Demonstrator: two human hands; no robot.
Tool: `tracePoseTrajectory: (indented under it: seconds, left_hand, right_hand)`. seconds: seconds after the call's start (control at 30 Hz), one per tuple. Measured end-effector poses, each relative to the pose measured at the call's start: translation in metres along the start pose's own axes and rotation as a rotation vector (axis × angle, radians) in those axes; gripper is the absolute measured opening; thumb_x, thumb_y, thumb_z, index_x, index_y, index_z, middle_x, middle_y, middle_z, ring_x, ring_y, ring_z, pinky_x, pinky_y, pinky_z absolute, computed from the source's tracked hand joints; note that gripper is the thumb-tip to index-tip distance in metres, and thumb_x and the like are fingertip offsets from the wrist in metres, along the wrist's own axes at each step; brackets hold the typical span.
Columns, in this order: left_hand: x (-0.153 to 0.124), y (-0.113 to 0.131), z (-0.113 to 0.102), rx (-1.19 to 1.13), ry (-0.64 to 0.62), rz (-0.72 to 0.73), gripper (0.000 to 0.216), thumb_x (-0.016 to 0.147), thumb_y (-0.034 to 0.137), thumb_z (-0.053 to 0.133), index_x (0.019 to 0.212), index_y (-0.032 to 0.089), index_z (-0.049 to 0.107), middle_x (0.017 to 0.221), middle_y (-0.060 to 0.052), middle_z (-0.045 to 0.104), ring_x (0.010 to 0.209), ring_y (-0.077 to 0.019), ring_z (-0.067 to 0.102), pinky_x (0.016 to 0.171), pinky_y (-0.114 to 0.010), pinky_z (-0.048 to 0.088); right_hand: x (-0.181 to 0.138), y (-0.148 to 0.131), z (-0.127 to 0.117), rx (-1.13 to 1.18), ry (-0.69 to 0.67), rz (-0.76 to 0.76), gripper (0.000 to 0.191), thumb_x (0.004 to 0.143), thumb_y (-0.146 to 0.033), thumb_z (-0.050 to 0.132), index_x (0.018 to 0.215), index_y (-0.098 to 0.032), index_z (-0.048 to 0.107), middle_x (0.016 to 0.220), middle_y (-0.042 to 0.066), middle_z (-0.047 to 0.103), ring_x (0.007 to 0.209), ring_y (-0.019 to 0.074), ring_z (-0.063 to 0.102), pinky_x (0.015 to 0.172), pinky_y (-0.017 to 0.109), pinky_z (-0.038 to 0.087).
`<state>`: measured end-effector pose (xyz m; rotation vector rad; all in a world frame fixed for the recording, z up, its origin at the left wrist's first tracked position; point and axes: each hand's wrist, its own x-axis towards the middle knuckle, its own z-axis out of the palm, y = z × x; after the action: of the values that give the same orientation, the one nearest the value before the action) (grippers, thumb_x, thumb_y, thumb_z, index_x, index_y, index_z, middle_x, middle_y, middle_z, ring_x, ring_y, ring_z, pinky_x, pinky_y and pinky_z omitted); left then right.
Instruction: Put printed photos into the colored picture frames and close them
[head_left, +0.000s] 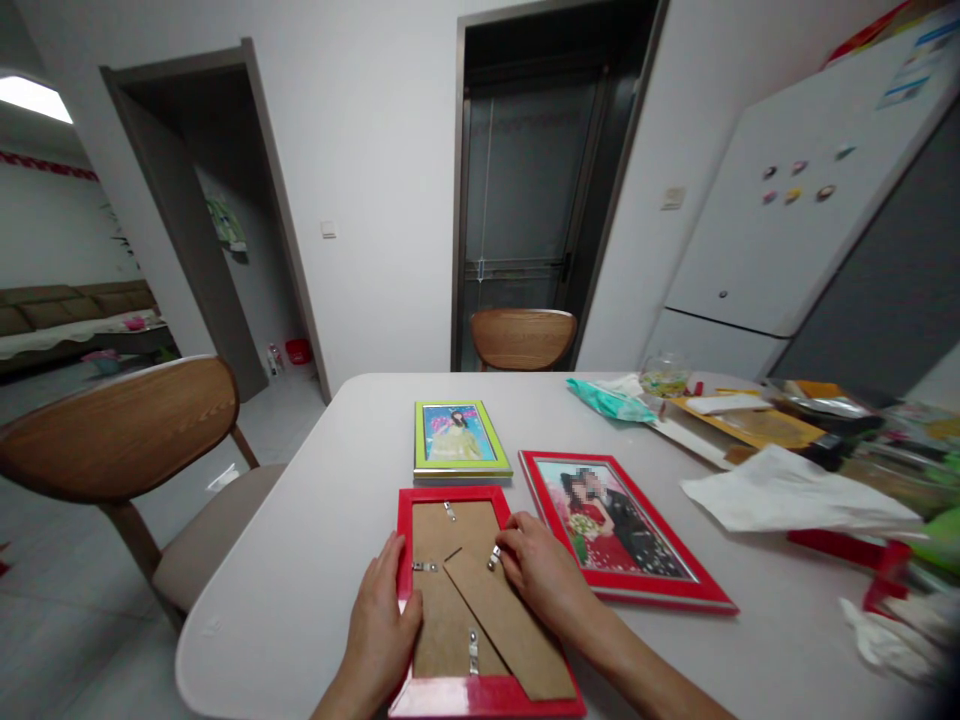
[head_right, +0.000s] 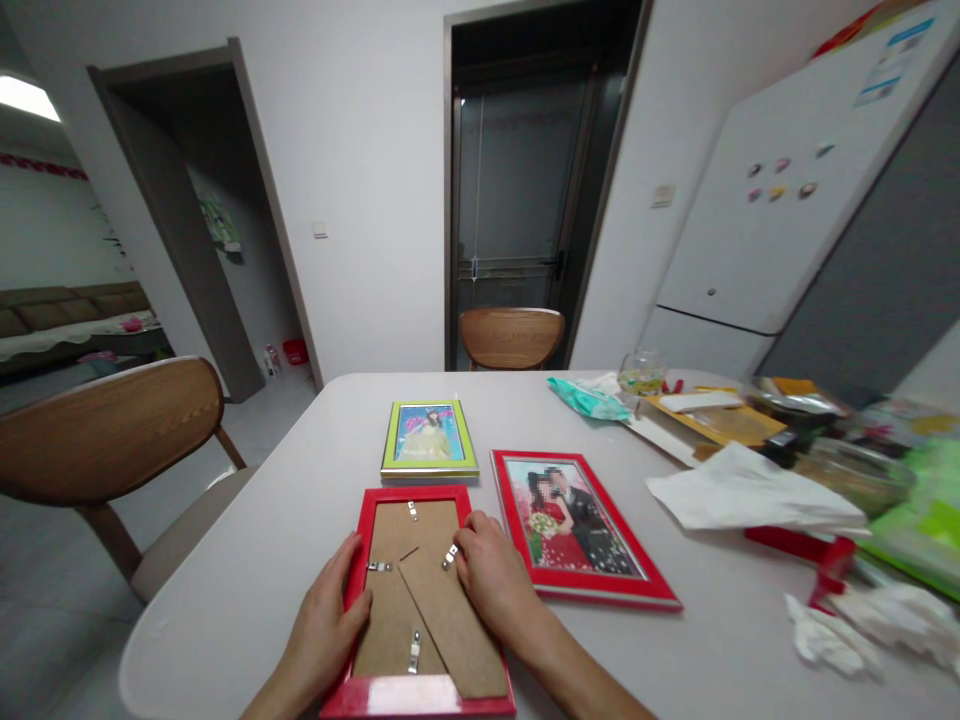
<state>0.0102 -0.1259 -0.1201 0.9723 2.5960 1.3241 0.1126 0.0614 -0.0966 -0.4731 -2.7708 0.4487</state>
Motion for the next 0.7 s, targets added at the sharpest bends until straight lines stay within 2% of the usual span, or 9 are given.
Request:
tracePoseTrajectory:
  seconds: [0.13, 0.23, 0.43, 0.57, 0.7]
  left_hand:
    - [0.000, 0.000, 0.003, 0.005, 0.029, 0.000, 0.050, 0.070, 0.020, 0.044, 0.119, 0.012, 0.041, 0.124, -0.009, 0.045, 0.114, -0.0200, 0.041, 0.098, -0.035, 0.029]
    - [0.001, 0.000, 0.005, 0.010, 0.041, 0.002, 0.049, 0.070, 0.020, 0.043, 0.119, 0.013, 0.040, 0.124, -0.009, 0.045, 0.113, -0.0196, 0.041, 0.098, -0.035, 0.029]
    - [0.005, 0.002, 0.007, 0.045, 0.008, 0.021, 0.050, 0.071, 0.018, 0.041, 0.121, 0.010, 0.038, 0.125, -0.010, 0.044, 0.113, -0.0188, 0.041, 0.098, -0.033, 0.030]
    - [0.006, 0.001, 0.007, 0.036, 0.019, 0.021, 0.050, 0.070, 0.016, 0.042, 0.120, 0.011, 0.039, 0.125, -0.009, 0.044, 0.114, -0.0185, 0.040, 0.098, -0.034, 0.029]
    - [0.006, 0.000, 0.007, 0.014, 0.033, 0.022, 0.050, 0.071, 0.016, 0.042, 0.121, 0.012, 0.038, 0.125, -0.009, 0.044, 0.114, -0.0183, 0.040, 0.098, -0.034, 0.030]
  right_hand:
    - [0.008, -0.009, -0.001, -0.021, 0.042, -0.045, 0.022, 0.077, -0.017, 0.042, 0.089, -0.017, 0.061, 0.091, 0.008, 0.055, 0.087, 0.0195, 0.046, 0.077, 0.029, 0.035]
    - [0.025, -0.021, 0.004, -0.004, 0.014, -0.091, 0.024, 0.079, -0.018, 0.039, 0.091, -0.017, 0.060, 0.090, 0.007, 0.056, 0.087, 0.0183, 0.046, 0.077, 0.027, 0.034]
    - [0.055, -0.031, 0.026, -0.079, 0.035, -0.019, 0.023, 0.079, -0.021, 0.040, 0.087, -0.017, 0.062, 0.088, 0.009, 0.054, 0.083, 0.0200, 0.045, 0.069, 0.029, 0.033]
    - [0.057, -0.030, 0.028, -0.094, 0.037, -0.039, 0.025, 0.081, -0.024, 0.040, 0.094, -0.022, 0.060, 0.090, 0.007, 0.053, 0.084, 0.0196, 0.044, 0.070, 0.029, 0.032]
    - [0.047, -0.036, 0.022, -0.061, 0.059, -0.094, 0.027, 0.079, -0.023, 0.044, 0.103, -0.020, 0.055, 0.094, 0.008, 0.053, 0.088, 0.0193, 0.044, 0.075, 0.030, 0.032]
